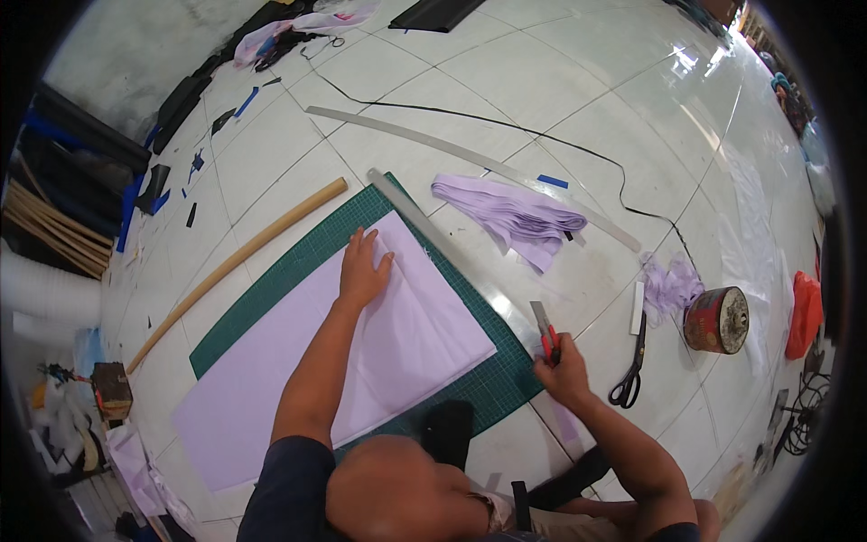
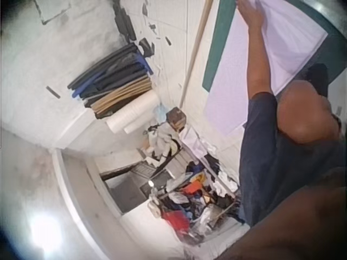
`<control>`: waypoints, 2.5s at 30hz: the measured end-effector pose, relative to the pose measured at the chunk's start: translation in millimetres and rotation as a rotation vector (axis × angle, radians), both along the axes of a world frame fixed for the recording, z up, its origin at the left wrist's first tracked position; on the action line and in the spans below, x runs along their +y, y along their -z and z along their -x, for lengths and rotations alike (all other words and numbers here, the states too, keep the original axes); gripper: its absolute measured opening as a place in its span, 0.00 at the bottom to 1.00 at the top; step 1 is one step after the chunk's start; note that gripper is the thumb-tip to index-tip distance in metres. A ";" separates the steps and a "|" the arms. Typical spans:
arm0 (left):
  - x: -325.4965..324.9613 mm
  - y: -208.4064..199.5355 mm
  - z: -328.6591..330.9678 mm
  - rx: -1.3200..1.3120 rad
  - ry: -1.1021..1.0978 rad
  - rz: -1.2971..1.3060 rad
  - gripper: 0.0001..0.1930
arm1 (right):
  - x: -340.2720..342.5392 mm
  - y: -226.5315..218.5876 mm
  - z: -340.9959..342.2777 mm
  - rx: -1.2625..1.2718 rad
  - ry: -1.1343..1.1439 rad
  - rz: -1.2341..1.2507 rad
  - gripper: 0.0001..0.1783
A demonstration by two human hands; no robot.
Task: The person cuts strips of white fabric from a larger piece using a utility knife and a metal ruler on a green cutting mat.
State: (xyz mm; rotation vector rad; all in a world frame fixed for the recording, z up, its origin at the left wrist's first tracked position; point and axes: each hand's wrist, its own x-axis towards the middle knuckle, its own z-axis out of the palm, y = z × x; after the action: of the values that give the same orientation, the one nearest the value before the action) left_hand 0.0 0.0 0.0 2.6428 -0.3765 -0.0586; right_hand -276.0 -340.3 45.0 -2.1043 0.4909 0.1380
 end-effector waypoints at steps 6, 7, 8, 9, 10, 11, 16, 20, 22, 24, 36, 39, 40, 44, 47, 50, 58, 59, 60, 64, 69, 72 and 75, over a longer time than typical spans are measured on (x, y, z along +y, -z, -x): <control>3.5 -14.6 25.5 0.088 0.079 -0.058 0.45 | 66.6 24.0 61.3 0.028 0.000 -0.162 0.21; -5.2 -14.6 22.0 0.099 0.102 -0.104 0.47 | 68.5 29.0 66.5 0.059 0.009 -0.172 0.22; -18.1 -13.9 17.7 0.109 0.133 -0.147 0.50 | 68.5 33.0 69.1 0.090 0.026 -0.180 0.22; -23.6 -4.4 12.6 0.132 0.140 -0.179 0.54 | 67.4 35.5 70.4 0.076 0.052 -0.199 0.22; -19.3 6.2 4.2 0.157 0.160 -0.213 0.58 | 70.6 38.5 70.6 0.065 0.090 -0.219 0.23; -9.1 12.0 3.4 0.184 0.146 -0.236 0.62 | 70.6 39.8 74.8 0.068 0.139 -0.223 0.23; 1.6 -4.1 0.4 0.118 0.166 -0.195 0.54 | 14.4 24.2 65.4 0.255 -0.010 -0.107 0.24; -25.2 -15.1 6.2 0.187 0.136 -0.197 0.57 | -74.8 -0.6 75.6 0.319 -0.249 0.282 0.22; -39.4 -13.2 11.0 0.183 0.155 -0.208 0.58 | -117.5 22.8 74.7 0.071 0.157 0.355 0.15; -28.1 -20.0 7.1 0.223 0.138 -0.242 0.59 | -140.6 22.2 38.2 0.127 0.453 0.322 0.17; -9.6 -7.4 -10.1 0.225 0.150 -0.291 0.69 | -168.8 49.8 12.9 0.259 0.581 0.621 0.27; -8.3 -11.5 -3.0 0.229 0.128 -0.321 0.69 | -169.5 48.1 21.3 0.248 0.588 0.673 0.27; -7.7 -12.6 -2.4 0.230 0.123 -0.333 0.69 | -172.0 49.8 23.2 0.257 0.608 0.689 0.27; -9.8 -14.6 -0.8 0.236 0.114 -0.326 0.70 | -177.8 53.9 35.0 0.211 0.622 0.689 0.25; -14.4 -13.0 -2.4 0.237 0.101 -0.348 0.70 | -174.7 47.7 40.0 0.274 0.566 0.710 0.22; -23.0 -21.6 -7.8 0.260 0.100 -0.370 0.69 | -158.5 37.7 32.9 0.095 0.637 0.723 0.20; -21.8 -21.8 -10.1 0.366 0.064 -0.342 0.72 | -27.0 -26.6 -130.0 -0.366 0.420 -0.187 0.25; -25.5 -18.7 -7.7 0.341 0.054 -0.332 0.72 | -17.1 -25.9 -146.1 -0.295 0.391 -0.298 0.24; -29.3 -14.3 -4.7 0.314 0.040 -0.320 0.73 | -3.7 -22.3 -164.8 -0.273 0.364 -0.375 0.24; -40.2 -10.3 2.3 0.281 -0.024 -0.292 0.73 | 61.5 -1.4 -232.9 -0.207 0.332 -0.623 0.27; -44.4 -17.9 -1.8 0.356 -0.026 -0.344 0.74 | 99.3 35.4 -292.1 -0.136 0.270 -0.680 0.26; -45.3 -17.6 -3.2 0.371 -0.027 -0.359 0.74 | 102.2 47.2 -316.1 -0.083 0.209 -0.591 0.22; -41.2 -24.1 -3.6 0.407 -0.028 -0.353 0.73 | 109.6 55.3 -328.4 -0.042 0.188 -0.529 0.20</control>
State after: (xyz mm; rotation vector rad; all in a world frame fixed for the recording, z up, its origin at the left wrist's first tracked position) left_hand 3.6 -41.2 24.1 2.8803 -0.2027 -0.7002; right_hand 52.3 -230.8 -10.3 -1.5345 0.5551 0.1012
